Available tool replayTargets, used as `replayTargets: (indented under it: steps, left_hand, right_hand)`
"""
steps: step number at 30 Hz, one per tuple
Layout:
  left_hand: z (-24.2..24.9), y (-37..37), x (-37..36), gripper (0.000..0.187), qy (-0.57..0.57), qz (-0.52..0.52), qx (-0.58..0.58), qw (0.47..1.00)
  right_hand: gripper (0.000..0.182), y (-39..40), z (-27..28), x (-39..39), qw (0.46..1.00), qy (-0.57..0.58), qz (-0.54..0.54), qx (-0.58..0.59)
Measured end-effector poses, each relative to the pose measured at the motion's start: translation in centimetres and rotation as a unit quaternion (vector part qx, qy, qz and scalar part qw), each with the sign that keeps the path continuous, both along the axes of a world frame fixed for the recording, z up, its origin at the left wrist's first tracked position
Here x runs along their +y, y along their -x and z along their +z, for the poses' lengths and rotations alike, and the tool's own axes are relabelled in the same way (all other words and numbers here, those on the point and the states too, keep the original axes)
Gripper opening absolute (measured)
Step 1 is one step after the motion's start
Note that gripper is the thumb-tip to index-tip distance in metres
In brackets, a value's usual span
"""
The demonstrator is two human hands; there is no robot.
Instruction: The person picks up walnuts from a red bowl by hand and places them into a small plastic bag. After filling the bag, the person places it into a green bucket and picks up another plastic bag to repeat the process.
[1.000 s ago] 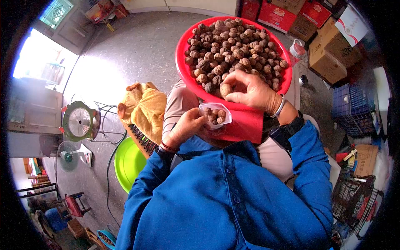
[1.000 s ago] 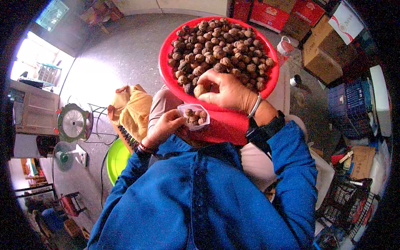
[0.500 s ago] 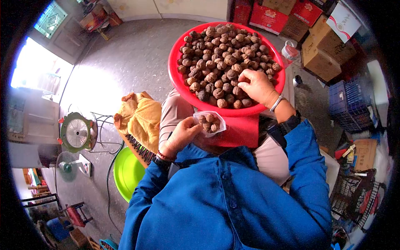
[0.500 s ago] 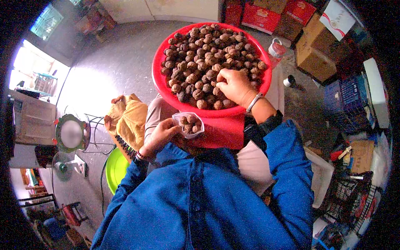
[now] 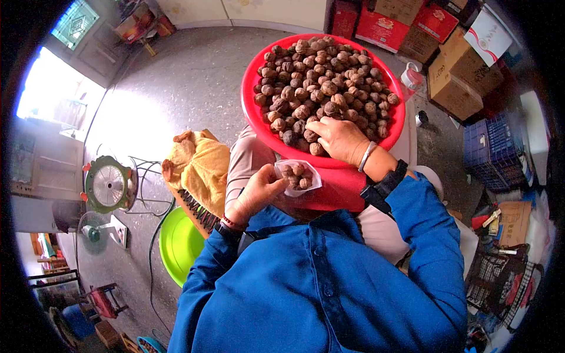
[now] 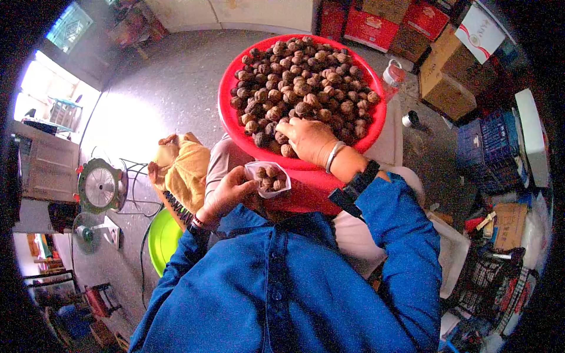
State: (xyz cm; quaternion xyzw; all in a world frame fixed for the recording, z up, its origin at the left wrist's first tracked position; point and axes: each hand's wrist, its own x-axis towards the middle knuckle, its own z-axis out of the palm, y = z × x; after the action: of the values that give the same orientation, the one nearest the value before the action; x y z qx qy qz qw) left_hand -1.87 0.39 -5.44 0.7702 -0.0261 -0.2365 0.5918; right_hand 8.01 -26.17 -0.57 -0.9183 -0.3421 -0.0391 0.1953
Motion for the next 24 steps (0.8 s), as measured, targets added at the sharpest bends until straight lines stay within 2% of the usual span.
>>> replayTargets:
  steps: [3,6,8,10,12,14,16,18,21,23,24]
  left_hand:
    - [0.7,0.1,-0.3,0.023,-0.035,0.018,-0.033,0.999]
    - [-0.5,-0.2,0.0,0.024,-0.037,0.024,-0.077,0.996]
    - [-0.4,-0.1,0.0,0.025,-0.046,0.028,-0.072,0.996]
    - [-0.3,-0.1,0.0,0.026,-0.056,0.034,-0.068,0.996]
    - [-0.5,-0.2,0.2,0.028,-0.071,0.025,-0.097,0.992]
    - [-1.0,-0.1,0.2,0.029,-0.055,0.035,-0.095,0.993]
    - [-1.1,-0.1,0.1,0.029,-0.059,0.038,-0.111,0.991]
    - [-0.9,-0.1,0.1,0.029,-0.061,0.035,-0.104,0.992]
    - [-0.1,-0.1,0.0,0.032,-0.051,0.036,-0.073,0.995]
    - [-0.3,-0.2,0.0,0.036,-0.041,0.04,-0.05,0.997]
    - [-0.6,-0.2,0.1,0.031,-0.036,0.033,-0.067,0.997]
  right_hand:
    - [0.034,-0.2,-0.1,0.4,0.999,0.03,0.009,-0.015]
    - [0.033,-0.4,-0.1,0.5,0.999,0.039,-0.005,0.005]
    - [0.033,-0.5,-0.4,0.2,0.999,-0.006,0.006,-0.032]
    - [0.035,-0.1,0.8,0.1,1.0,-0.015,-0.002,0.003]
    - [0.039,0.3,1.3,0.1,0.996,-0.087,0.017,0.024]
    - [0.04,0.3,0.9,0.3,0.992,-0.122,0.042,-0.008]
    - [0.025,1.1,2.0,0.8,0.982,-0.163,0.055,0.08]
    - [0.025,1.3,2.1,1.0,0.98,-0.154,0.055,0.111]
    - [0.034,2.0,2.0,1.3,0.96,-0.17,0.099,0.197]
    - [0.033,2.0,2.2,1.3,0.963,-0.168,0.088,0.189]
    - [0.033,2.0,2.3,1.3,0.966,-0.166,0.076,0.181]
